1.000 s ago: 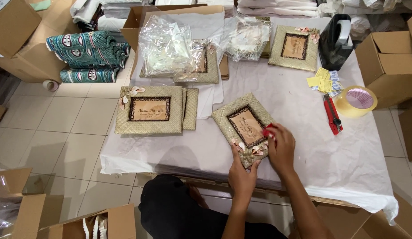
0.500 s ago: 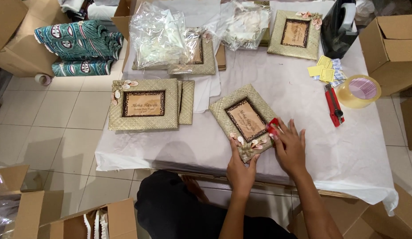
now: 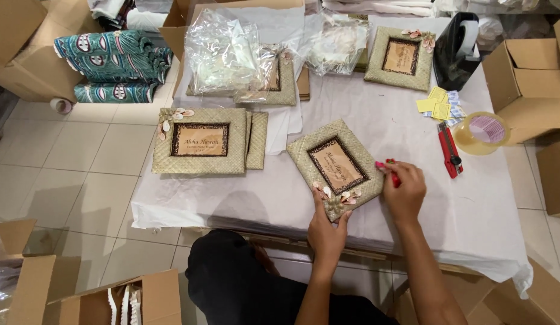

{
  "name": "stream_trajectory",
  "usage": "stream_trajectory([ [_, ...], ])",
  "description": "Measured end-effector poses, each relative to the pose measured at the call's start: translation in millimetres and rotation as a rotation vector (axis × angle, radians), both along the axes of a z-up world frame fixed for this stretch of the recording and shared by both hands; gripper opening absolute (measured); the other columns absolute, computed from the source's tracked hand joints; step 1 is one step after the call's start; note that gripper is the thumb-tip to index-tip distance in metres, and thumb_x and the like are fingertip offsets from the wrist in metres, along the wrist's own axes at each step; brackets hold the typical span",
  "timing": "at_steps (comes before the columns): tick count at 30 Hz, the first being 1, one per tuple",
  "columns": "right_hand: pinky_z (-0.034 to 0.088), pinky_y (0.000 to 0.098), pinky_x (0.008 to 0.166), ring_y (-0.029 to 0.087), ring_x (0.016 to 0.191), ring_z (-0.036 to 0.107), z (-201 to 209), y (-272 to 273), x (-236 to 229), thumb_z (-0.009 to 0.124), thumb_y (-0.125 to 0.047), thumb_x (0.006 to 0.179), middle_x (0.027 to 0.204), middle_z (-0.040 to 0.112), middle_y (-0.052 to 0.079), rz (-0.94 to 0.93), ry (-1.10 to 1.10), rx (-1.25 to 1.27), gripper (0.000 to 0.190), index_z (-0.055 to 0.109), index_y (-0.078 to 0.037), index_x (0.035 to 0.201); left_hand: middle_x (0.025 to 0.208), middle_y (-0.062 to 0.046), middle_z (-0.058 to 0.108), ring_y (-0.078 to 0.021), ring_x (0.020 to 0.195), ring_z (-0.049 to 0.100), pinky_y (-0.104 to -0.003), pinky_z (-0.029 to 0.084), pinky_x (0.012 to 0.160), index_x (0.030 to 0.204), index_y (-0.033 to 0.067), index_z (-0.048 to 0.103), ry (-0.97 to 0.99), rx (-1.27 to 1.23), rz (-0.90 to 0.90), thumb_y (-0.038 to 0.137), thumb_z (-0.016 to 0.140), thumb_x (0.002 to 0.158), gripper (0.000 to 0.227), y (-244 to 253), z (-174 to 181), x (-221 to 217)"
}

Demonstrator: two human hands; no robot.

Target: The person decorates picture frames by hand, attaching small floral ornaments and ribbons to the corners and then placing the frames into plastic sleeves.

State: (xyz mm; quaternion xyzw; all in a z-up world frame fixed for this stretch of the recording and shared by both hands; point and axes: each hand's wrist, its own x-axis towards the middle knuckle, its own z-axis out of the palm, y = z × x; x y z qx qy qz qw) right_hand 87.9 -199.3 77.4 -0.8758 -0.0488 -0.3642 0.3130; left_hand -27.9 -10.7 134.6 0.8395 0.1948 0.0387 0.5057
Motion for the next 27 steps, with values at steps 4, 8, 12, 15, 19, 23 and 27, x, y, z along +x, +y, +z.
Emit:
stream_trajectory([
  [4, 0.052, 0.0452, 0.1, 0.036, 0.112, 0.066, 23.1, 30.3, -44.1, 0.074, -0.013, 0.093, 0.115, 0.073, 0.015, 0.13, 0.218, -0.114, 0.026, 0.079, -0.014, 0.119, 0.131, -0.032, 0.062, -0.047, 0.111, 0.067, -0.055, 0.059, 0.082, 0.162, 0.0108, 0.023, -0.013, 0.012, -0.015, 0.036, 0.081, 0.085, 0.1, -0.2, -8.7, 0.5],
  [8, 0.013, 0.0665, 0.121, 0.045, 0.152, 0.027, 45.9, 33.5, -70.9, 0.042, -0.015, 0.104, 0.161, 0.04, 0.02, 0.334, 0.637, -0.151, 0.056, 0.04, -0.024, 0.159, 0.128, -0.03, 0.064, -0.0469, 0.109, 0.068, -0.055, 0.058, 0.081, 0.162, 0.0117, 0.024, -0.03, 0.013, 0.0, 0.034, 0.082, 0.084, 0.1, -0.8, -4.5, 0.9],
  [12, 0.02, 0.0615, 0.122, 0.034, 0.148, 0.04, 17.7, 30.3, -72.5, 0.045, -0.012, 0.102, 0.156, 0.051, 0.01, 0.316, 0.506, -0.233, 0.058, 0.043, -0.024, 0.159, 0.127, -0.029, 0.065, -0.0461, 0.108, 0.069, -0.054, 0.058, 0.081, 0.162, 0.0108, 0.024, -0.039, 0.021, 0.008, 0.032, 0.082, 0.083, 0.1, -1.1, -5.6, 2.0],
  [15, 0.022, 0.0603, 0.122, 0.029, 0.15, 0.039, 7.0, 29.0, -73.5, 0.047, -0.005, 0.095, 0.16, 0.047, 0.003, 0.265, 0.393, -0.397, 0.067, 0.043, -0.025, 0.159, 0.128, -0.031, 0.064, -0.0486, 0.109, 0.068, -0.057, 0.057, 0.081, 0.161, 0.0095, 0.026, -0.04, 0.021, 0.01, 0.032, 0.083, 0.082, 0.1, -0.5, 1.1, 0.9],
  [19, 0.022, 0.0577, 0.124, 0.024, 0.153, 0.036, -6.2, 22.5, -68.1, 0.05, -0.008, 0.095, 0.163, 0.045, -0.005, 0.14, 0.312, -0.485, 0.069, 0.043, -0.032, 0.159, 0.119, -0.026, 0.069, -0.0439, 0.097, 0.073, -0.053, 0.059, 0.076, 0.161, 0.0111, 0.027, -0.043, 0.045, 0.012, 0.035, 0.083, 0.082, 0.1, -1.5, -6.2, 1.2],
  [23, 0.018, 0.0585, 0.125, 0.026, 0.155, 0.033, -10.5, 14.7, -58.5, 0.051, -0.008, 0.096, 0.165, 0.043, -0.004, 0.049, 0.284, -0.475, 0.067, 0.044, -0.029, 0.16, 0.116, -0.025, 0.071, -0.0417, 0.093, 0.074, -0.052, 0.06, 0.072, 0.161, 0.0111, 0.027, -0.044, 0.056, 0.014, 0.036, 0.082, 0.082, 0.099, -1.9, -5.8, 2.5],
  [27, 0.015, 0.0595, 0.126, 0.028, 0.155, 0.034, -10.7, 8.4, -48.6, 0.052, -0.011, 0.101, 0.164, 0.046, -0.003, 0.026, 0.316, -0.419, 0.059, 0.046, -0.026, 0.159, 0.116, -0.025, 0.071, -0.0411, 0.09, 0.075, -0.051, 0.06, 0.071, 0.161, 0.0103, 0.028, -0.056, 0.064, 0.011, 0.036, 0.083, 0.082, 0.1, -2.0, -12.5, 2.7],
])
